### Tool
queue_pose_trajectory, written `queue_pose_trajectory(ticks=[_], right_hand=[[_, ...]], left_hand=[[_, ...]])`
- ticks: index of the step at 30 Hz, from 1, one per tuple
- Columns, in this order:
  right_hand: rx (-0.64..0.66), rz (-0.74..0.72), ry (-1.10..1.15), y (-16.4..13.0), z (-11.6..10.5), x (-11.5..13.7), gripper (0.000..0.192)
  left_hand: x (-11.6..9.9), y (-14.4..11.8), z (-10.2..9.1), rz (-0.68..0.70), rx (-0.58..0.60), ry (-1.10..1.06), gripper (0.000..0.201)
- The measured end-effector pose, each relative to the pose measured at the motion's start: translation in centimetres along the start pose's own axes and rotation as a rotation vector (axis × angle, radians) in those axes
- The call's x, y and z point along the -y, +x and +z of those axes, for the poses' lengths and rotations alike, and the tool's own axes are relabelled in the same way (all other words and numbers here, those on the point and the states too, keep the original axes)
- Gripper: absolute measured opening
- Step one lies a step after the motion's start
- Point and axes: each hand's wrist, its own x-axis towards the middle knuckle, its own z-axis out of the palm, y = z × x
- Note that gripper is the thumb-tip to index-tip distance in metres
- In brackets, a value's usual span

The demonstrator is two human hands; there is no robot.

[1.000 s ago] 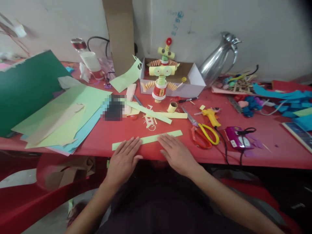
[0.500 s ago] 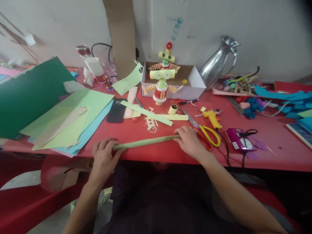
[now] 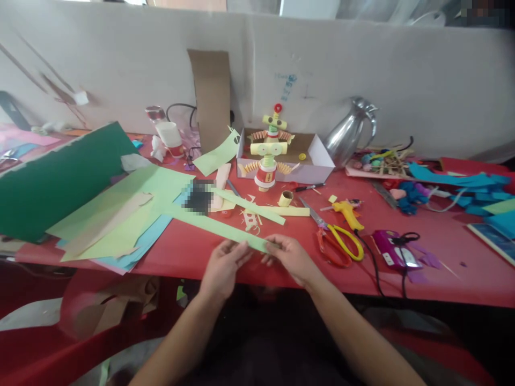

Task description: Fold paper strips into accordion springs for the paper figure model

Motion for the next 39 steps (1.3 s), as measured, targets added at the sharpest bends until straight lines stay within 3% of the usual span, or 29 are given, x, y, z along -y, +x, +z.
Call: queue_pose_trajectory(ticks=[4,9,12,15,17,19,22,26,28,30,33,37,39], right_hand=[[-0.039,0.001,-0.023,0.4,1.4,0.1,0.039],[-0.041,-0.005,-0.12,0.9,2.5,0.1,0.037],[-0.154,-0.097,-0.29,1.7,1.0,0.3,0.031],[-0.469,-0.327,-0.759,3.4,-2.0,0.4,0.019],[-0.506,-0.346,-0.95,4.7,-3.5,0.2,0.017],[-0.458,-0.339,-1.023,5.5,-4.2,-0.1,0.015],[-0.427,-0.445,-0.964,5.2,-3.5,-0.1,0.013],[-0.484,-0.662,-0.693,2.7,-0.6,1.4,0.02],[-0.437,-0.691,-0.516,2.0,1.2,2.6,0.02],[-0.276,-0.641,-0.361,2.5,2.9,3.6,0.02],[0.046,-0.415,-0.224,5.3,4.5,3.8,0.02],[0.063,-0.295,-0.077,9.4,4.7,2.5,0.03],[0.078,-0.293,-0.069,10.3,4.4,2.0,0.032]], left_hand=[[1.1,0.9,2.6,0.062,-0.068,-0.1,0.032],[0.9,1.6,2.1,0.088,-0.021,-0.112,0.033],[-0.6,2.9,0.7,0.194,-0.057,-0.128,0.029],[-2.3,4.7,-0.8,0.222,-0.026,-0.156,0.023],[-2.9,5.5,-1.4,0.177,-0.009,-0.194,0.018],[-2.9,5.9,-1.7,0.174,0.016,-0.246,0.017],[-2.3,5.8,-2.2,0.242,0.035,-0.306,0.024],[-2.1,5.6,-2.8,0.333,-0.095,-0.345,0.029],[-2.1,5.8,-2.6,0.316,-0.116,-0.323,0.029],[-2.1,6.0,-1.9,0.275,-0.065,-0.276,0.026],[-1.9,6.2,-0.7,0.226,0.093,-0.197,0.027],[-2.1,6.2,-0.1,0.174,0.254,-0.176,0.046],[-2.2,6.1,-0.3,0.147,0.257,-0.219,0.037]])
